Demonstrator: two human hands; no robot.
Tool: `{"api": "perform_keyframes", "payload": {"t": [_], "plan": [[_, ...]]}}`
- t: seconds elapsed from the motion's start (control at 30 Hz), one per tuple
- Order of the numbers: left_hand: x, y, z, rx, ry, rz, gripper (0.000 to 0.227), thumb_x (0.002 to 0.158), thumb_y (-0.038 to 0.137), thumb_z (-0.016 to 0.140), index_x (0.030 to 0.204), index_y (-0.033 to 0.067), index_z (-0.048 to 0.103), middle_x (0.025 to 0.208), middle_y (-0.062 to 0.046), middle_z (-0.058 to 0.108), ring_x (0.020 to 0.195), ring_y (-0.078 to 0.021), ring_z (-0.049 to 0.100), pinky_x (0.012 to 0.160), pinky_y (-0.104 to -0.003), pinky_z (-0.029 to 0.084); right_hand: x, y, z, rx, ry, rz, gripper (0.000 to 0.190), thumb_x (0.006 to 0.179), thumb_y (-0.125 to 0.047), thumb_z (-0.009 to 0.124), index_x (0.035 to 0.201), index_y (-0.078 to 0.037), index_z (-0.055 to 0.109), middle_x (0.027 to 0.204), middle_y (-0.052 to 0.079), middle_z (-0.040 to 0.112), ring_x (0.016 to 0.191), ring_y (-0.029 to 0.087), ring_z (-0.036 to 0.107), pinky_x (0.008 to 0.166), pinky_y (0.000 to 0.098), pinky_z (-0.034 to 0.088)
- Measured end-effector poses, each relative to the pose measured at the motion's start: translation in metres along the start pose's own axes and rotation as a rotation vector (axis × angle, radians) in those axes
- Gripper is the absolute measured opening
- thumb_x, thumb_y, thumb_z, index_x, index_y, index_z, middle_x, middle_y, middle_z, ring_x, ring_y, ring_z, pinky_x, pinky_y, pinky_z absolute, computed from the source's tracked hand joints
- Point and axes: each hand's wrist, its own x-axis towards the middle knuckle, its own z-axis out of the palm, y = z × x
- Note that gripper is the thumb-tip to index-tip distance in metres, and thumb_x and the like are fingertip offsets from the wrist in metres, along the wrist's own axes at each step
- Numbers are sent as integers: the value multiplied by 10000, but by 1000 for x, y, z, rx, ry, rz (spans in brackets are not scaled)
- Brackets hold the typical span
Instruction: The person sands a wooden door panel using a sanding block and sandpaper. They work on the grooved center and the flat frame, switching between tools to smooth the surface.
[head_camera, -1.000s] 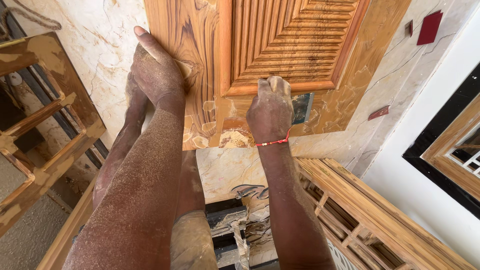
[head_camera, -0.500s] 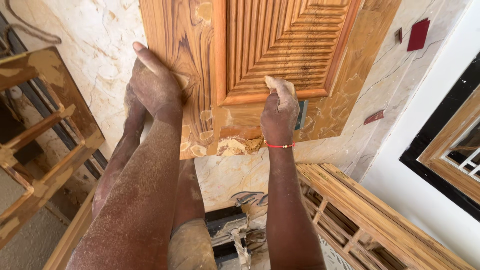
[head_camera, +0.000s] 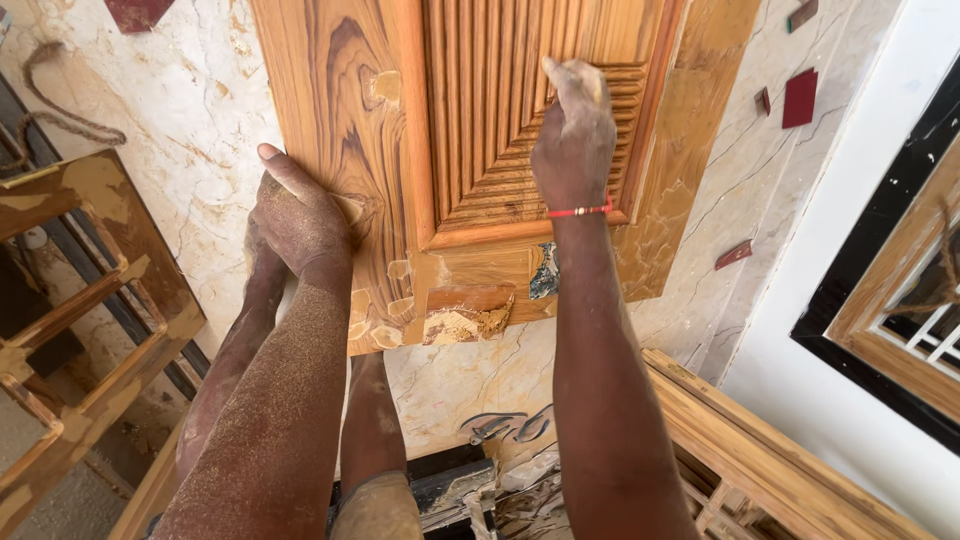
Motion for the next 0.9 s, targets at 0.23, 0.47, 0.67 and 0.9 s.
{"api": "perform_keyframes", "payload": {"t": [0.23,0.47,0.67,0.9], "plan": [[2,-1,-2,-12,1,45,882,1013,670,125,1053,5,703,920,-172,725,899,-285,727,849,-458,562,6,-1,3,-32,13,-78,426,942,114,533,1322,-7,683,1261,159,632,1203,329,594,1055,436,526],[5,-5,-1,15,-22,28,878,1009,671,111,997,2,679,858,-171,703,862,-277,726,822,-446,573,7,-13,12,-140,23,-55,394,957,86,602,1341,20,663,1249,157,590,1194,322,569,1034,390,545],[6,-7,1,21,-8,49,884,1019,671,106,979,-7,673,847,-164,692,842,-274,712,812,-447,566,-3,-15,16,-198,44,-98,387,980,47,638,1366,28,651,1280,136,584,1241,301,559,1075,367,565],[6,-7,0,-6,-30,8,860,1016,661,125,993,-3,672,865,-183,708,842,-284,726,806,-449,576,9,10,9,12,68,13,341,1013,84,549,1249,-69,743,1277,114,672,1232,257,662,1081,381,568]]}}
